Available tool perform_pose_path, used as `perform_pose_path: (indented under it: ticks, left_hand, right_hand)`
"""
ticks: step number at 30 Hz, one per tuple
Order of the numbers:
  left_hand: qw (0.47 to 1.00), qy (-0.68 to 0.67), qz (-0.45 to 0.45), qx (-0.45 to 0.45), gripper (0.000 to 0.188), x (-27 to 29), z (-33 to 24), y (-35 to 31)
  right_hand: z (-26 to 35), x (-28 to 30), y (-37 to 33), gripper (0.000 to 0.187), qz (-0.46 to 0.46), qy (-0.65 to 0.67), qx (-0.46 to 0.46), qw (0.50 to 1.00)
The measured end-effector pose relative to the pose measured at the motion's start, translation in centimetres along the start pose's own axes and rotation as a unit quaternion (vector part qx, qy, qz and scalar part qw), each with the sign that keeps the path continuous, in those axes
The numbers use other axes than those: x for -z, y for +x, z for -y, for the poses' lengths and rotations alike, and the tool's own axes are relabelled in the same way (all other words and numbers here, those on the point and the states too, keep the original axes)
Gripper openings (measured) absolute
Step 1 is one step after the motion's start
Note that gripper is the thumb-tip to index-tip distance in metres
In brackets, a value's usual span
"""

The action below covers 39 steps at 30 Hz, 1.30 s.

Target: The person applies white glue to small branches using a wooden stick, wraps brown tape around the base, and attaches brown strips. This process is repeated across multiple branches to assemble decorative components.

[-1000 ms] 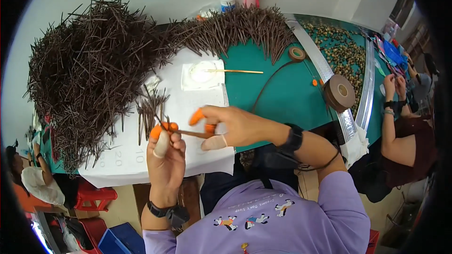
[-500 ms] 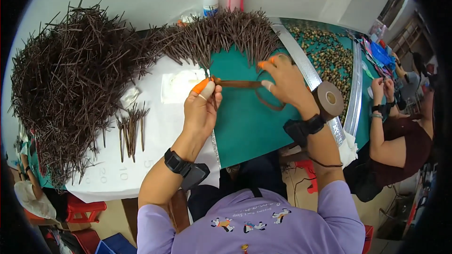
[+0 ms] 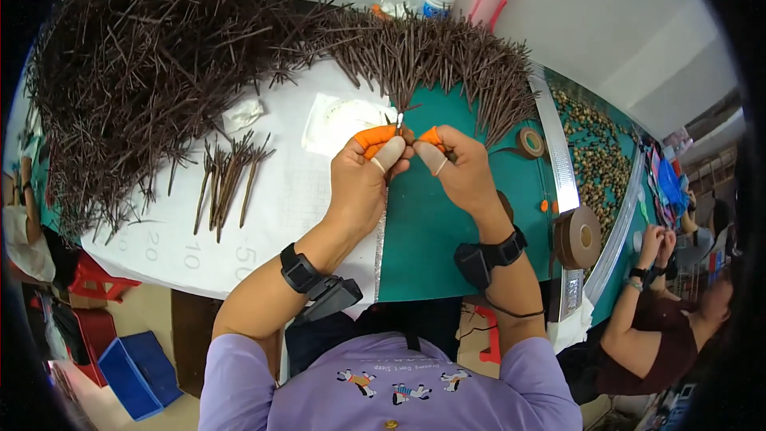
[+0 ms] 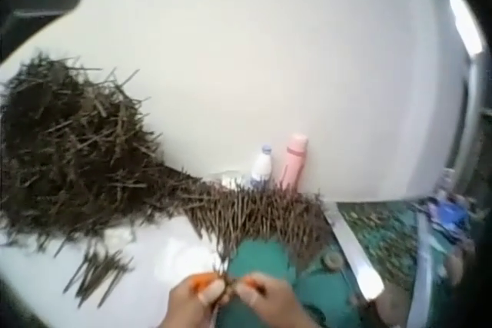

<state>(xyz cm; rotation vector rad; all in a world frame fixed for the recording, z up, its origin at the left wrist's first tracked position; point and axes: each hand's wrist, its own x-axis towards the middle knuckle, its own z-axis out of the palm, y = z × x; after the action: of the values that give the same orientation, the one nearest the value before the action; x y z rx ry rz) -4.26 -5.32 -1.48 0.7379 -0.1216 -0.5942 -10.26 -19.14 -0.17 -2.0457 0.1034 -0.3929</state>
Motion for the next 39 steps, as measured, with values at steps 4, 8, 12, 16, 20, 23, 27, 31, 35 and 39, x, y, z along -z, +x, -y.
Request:
perform_pose_path:
  ticks: [4, 8, 12, 16, 20, 23, 27, 31, 35, 39]
  left_hand:
    - [1.000, 0.006, -0.002, 0.014, 0.018, 0.7, -0.2, 0.2]
    - [1.000, 0.017, 0.006, 0.021, 0.018, 0.6, 0.0, 0.0]
    - [0.999, 0.032, 0.016, 0.022, 0.017, 0.6, 0.3, -0.1]
    - [0.998, 0.052, 0.025, 0.029, 0.017, 0.5, 0.2, 0.1]
    - [0.999, 0.015, -0.030, -0.002, 0.017, 0.6, -0.8, 0.6]
    - [0.996, 0.059, -0.061, 0.011, 0.018, 0.9, -1.1, 1.0]
    - [0.993, 0.100, -0.022, 0.054, 0.018, 1.1, -0.7, 1.0]
    - [0.992, 0.103, -0.007, 0.073, 0.019, 1.1, -0.7, 0.8]
    - [0.991, 0.123, 0.004, 0.053, 0.020, 0.9, -0.4, 0.2]
    - [0.982, 0.186, 0.009, 0.034, 0.023, 0.6, -0.4, -0.1]
  right_hand:
    - [-0.1, -0.3, -0.1, 0.018, 0.008, 0.030, 0.007, 0.999]
    - [0.2, 0.1, -0.3, 0.017, 0.039, 0.113, -0.031, 0.992]
    - [-0.9, -0.3, -0.3, 0.019, 0.000, 0.142, 0.040, 0.989]
    - [-1.6, 0.4, -0.1, 0.017, 0.001, 0.088, 0.060, 0.994]
    - [0.3, 0.5, -0.3, 0.015, -0.021, 0.138, -0.032, 0.990]
    - [0.4, 0.7, -0.3, 0.013, -0.013, 0.204, -0.080, 0.976]
    - [-0.3, 0.6, -0.5, 0.014, -0.021, 0.265, -0.106, 0.958]
    - [0.1, 0.0, -0.5, 0.013, -0.042, 0.249, -0.091, 0.963]
    - [-0.3, -0.7, -0.5, 0.013, -0.037, 0.212, -0.074, 0.974]
    - [-0.4, -0.9, -0.4, 0.013, -0.056, 0.207, -0.073, 0.974]
